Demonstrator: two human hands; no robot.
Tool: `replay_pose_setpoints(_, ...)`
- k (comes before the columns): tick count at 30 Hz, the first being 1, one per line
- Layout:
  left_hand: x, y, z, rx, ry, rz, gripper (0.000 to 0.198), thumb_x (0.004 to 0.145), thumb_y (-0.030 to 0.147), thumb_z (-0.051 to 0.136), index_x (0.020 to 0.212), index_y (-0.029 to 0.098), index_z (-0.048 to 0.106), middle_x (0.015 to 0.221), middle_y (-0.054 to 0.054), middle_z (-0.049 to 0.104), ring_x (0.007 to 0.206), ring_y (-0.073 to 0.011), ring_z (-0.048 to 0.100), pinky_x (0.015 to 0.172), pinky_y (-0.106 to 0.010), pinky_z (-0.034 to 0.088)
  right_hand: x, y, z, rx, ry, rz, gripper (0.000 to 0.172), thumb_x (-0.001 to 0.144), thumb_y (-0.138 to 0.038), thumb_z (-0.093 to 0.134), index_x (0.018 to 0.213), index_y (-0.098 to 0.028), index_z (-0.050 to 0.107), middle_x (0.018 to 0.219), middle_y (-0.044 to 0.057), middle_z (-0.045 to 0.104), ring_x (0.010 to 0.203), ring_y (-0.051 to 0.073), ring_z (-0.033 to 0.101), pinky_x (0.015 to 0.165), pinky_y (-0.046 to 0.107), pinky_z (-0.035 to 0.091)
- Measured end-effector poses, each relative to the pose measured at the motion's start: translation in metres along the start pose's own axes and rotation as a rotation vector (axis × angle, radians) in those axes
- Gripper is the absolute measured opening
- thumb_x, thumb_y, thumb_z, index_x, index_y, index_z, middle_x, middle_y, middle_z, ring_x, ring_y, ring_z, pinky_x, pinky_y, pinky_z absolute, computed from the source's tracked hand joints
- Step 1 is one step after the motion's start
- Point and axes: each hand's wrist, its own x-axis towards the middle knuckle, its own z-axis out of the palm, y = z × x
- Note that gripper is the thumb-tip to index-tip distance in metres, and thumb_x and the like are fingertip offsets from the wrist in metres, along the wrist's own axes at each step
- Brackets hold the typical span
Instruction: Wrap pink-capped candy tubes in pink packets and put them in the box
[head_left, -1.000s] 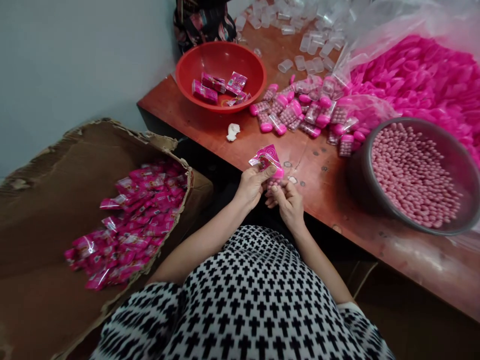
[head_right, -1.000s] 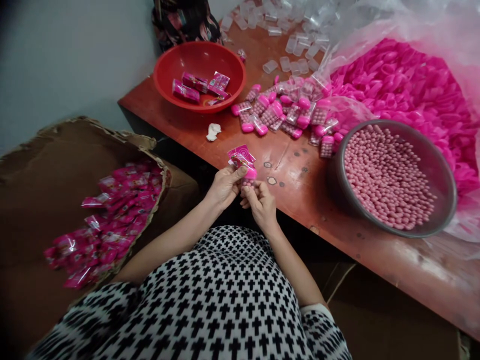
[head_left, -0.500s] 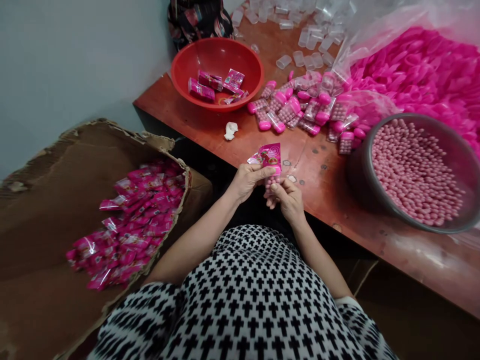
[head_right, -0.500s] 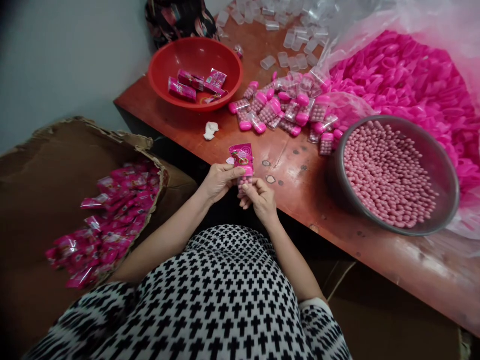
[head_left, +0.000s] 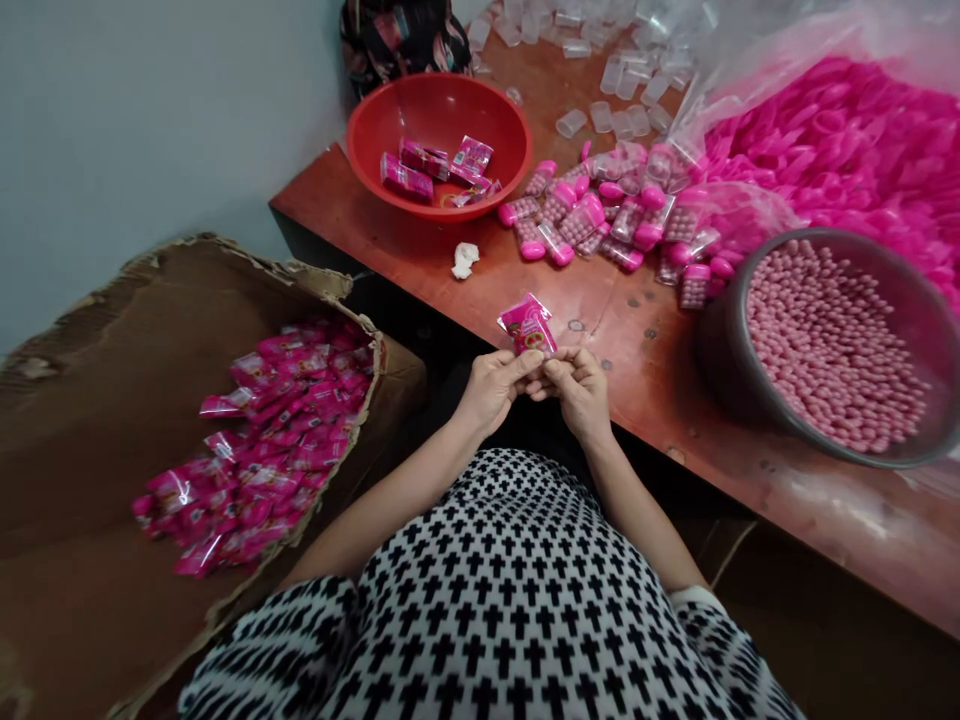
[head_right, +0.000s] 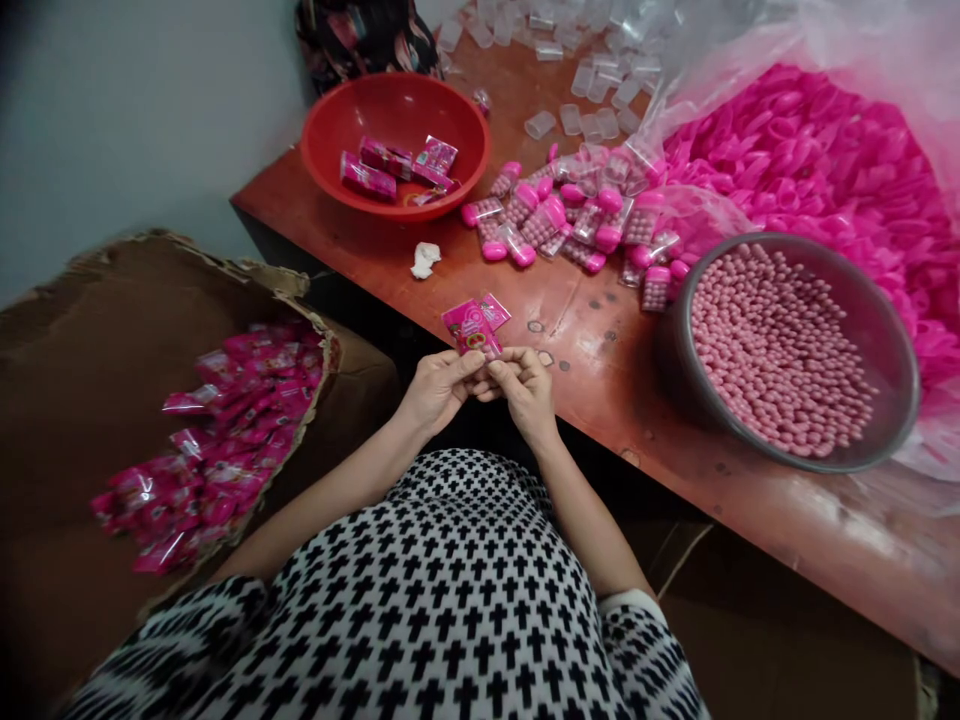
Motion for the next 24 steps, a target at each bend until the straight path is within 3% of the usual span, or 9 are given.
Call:
replay_pose_setpoints(4,-0.016,0.008,-0.008,-0.006,0.026,0.054,0.028,0.064,0.033,0.08,0.065,0.009,0.066,0.064,-0.005,0.065,0.056,-0.0117,0.06,0.054,-0.025,0.049,0.009,-0.004,0.016,-0.012,-0.031,0.02,0.032,0.073,-0.043,0.072,0.083,-0.021,0.05,0.061,-0.006,0.068,0.045,0.01,0.063,0.043,0.02,0.054)
replay_pose_setpoints(7,-0.029,0.03,-0.025,-0.075,0.21,0.299,0.037,0.069,0.049,0.073,0.082,0.014,0.07,0.088,-0.009,0.073,0.081,-0.0189,0.069,0.077,-0.032,0.055,0.011,-0.008,0.017,-0.053,-0.066,0.036,0.033,0.073,-0.046,0.071,0.083,-0.02,0.052,0.064,-0.004,0.07,0.048,0.01,0.065,0.042,0.019,0.053)
replay_pose_setpoints(10,-0.03,0.044,-0.044,-0.035,0.396,0.526,0.055,0.077,0.068,0.051,0.099,0.02,0.07,0.099,-0.009,0.073,0.092,-0.0207,0.069,0.088,-0.037,0.053,0.011,-0.011,0.006,-0.109,-0.014,0.012,0.031,0.076,-0.047,0.068,0.08,-0.019,0.053,0.064,-0.003,0.069,0.047,0.009,0.064,0.041,0.017,0.05)
replay_pose_setpoints(13,-0.006,0.037,-0.054,0.333,0.365,0.577,0.052,0.078,0.061,0.056,0.11,0.022,0.067,0.112,-0.01,0.07,0.104,-0.0232,0.066,0.097,-0.041,0.047,0.013,-0.013,-0.006,-0.155,0.058,-0.007,0.031,0.078,-0.047,0.066,0.079,-0.019,0.054,0.062,-0.003,0.068,0.044,0.008,0.061,0.04,0.017,0.048)
replay_pose_setpoints(16,0.032,0.021,-0.053,0.929,0.212,0.67,0.042,0.074,0.045,0.07,0.109,0.021,0.07,0.125,-0.01,0.063,0.124,-0.0272,0.052,0.111,-0.045,0.031,0.013,-0.015,-0.01,-0.205,0.083,-0.008,0.031,0.078,-0.047,0.066,0.079,-0.019,0.054,0.062,-0.004,0.067,0.044,0.008,0.06,0.04,0.017,0.047)
replay_pose_setpoints(18,0.054,0.011,-0.05,1.215,0.187,0.715,0.035,0.075,0.037,0.071,0.107,0.022,0.071,0.128,-0.009,0.061,0.131,-0.0302,0.045,0.115,-0.05,0.021,0.013,-0.017,-0.01,-0.24,0.079,-0.005,0.031,0.078,-0.048,0.065,0.079,-0.019,0.054,0.062,-0.004,0.067,0.044,0.007,0.06,0.041,0.017,0.047)
replay_pose_setpoints(21,0.073,0.002,-0.048,1.411,0.228,0.749,0.024,0.079,0.033,0.067,0.101,0.024,0.073,0.126,-0.006,0.063,0.132,-0.0306,0.043,0.116,-0.053,0.015,0.015,-0.017,-0.01,-0.272,0.065,0.0,0.031,0.078,-0.048,0.065,0.077,-0.019,0.054,0.061,-0.003,0.066,0.045,0.008,0.059,0.042,0.018,0.047)
replay_pose_setpoints(24,0.079,-0.003,-0.049,1.426,0.286,0.797,0.018,0.083,0.035,0.062,0.094,0.026,0.074,0.116,-0.003,0.069,0.127,-0.0274,0.048,0.115,-0.052,0.018,0.022,-0.015,-0.013,-0.287,0.066,0.006,0.029,0.079,-0.047,0.064,0.077,-0.019,0.055,0.062,-0.003,0.065,0.047,0.008,0.059,0.044,0.019,0.047)
